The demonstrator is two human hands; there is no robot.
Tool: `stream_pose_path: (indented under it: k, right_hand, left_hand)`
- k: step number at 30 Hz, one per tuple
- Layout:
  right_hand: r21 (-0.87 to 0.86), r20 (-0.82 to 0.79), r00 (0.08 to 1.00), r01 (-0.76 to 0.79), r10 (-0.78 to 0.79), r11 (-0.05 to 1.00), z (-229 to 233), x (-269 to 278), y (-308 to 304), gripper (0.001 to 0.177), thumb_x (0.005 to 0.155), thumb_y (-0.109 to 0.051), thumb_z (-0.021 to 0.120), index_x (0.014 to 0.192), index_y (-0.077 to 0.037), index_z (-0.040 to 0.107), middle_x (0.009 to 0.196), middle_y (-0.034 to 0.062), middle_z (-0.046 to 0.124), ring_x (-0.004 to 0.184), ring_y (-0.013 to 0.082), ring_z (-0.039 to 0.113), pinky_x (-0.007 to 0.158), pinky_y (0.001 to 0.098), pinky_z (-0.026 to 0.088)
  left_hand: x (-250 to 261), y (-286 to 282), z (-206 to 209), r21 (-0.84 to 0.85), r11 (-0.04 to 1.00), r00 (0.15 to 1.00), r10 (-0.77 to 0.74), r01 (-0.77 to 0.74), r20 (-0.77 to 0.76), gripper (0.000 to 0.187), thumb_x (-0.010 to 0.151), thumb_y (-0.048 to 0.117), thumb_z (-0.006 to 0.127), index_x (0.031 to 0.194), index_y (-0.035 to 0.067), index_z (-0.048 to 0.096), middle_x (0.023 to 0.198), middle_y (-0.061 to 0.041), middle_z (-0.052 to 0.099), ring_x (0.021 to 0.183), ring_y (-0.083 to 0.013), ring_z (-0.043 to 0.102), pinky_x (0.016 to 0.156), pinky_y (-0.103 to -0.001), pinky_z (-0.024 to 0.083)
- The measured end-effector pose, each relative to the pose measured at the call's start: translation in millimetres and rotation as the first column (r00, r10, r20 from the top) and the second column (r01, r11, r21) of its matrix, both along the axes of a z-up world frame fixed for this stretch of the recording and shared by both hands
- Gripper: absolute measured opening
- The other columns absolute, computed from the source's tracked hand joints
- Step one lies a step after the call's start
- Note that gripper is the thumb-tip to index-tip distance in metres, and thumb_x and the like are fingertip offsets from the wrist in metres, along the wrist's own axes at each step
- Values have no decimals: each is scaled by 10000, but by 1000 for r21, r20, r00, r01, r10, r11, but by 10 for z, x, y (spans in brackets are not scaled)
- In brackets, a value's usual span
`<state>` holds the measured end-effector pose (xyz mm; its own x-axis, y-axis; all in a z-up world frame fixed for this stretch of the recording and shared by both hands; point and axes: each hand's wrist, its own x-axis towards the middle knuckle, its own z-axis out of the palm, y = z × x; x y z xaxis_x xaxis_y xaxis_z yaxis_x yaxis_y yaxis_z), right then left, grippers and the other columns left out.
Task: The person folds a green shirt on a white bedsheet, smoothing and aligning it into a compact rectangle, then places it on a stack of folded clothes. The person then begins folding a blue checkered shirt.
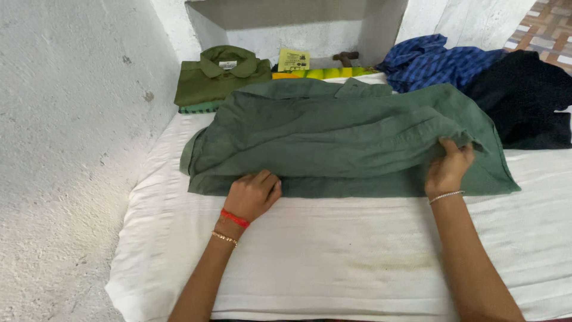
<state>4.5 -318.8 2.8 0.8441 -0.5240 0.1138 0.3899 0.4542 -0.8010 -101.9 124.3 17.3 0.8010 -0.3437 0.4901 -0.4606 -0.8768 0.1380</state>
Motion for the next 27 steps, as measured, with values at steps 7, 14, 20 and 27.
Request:
stream_pose_path:
  k: [7,14,20,27]
  right_hand:
    - [184,-229,973,29,14,982,-331,39,-118,469,951,-72,670,1396,56,595,1399,61,612,1308,209,502,1126,370,349]
    - [-4,-217,961,173,-169,985,-359,-26,-320,722,851,86,559,1532,-30,348,1496,137,498,1274,240,526,1137,360,398]
    - [-797,213,714,522,-667,303,-30,-248,10,1139,659,208,621,1643,40,72,1581,350,158,1439,453,292,1212,480,286]
    - [-981,38,995,19,95,195,340,-102,1332,215,997,-120,655,1194,-71,723,1335,147,642,1225,348,614,1044,418,483]
  left_hand:
    - [438,-623,107,-95,988,966,-95,121,239,341,1023,306,587,1289,106,664,1361,-82,635,1350,-278,547,1123,-444,427]
    - [881,-921,-452,48,998,991,40,-34,-124,595,1031,527,408,1548,232,411,1622,-61,334,1505,-280,239,1207,-539,143]
    - [861,-776,-488,-68,998,999,17,-20,-39,555,1006,448,521,1483,164,494,1573,-76,437,1484,-262,340,1220,-512,195]
    - [750,-68,-258,-147,899,888,433,-413,152,365,999,338,609,1261,89,666,1213,-85,658,1171,-282,573,1147,-492,350]
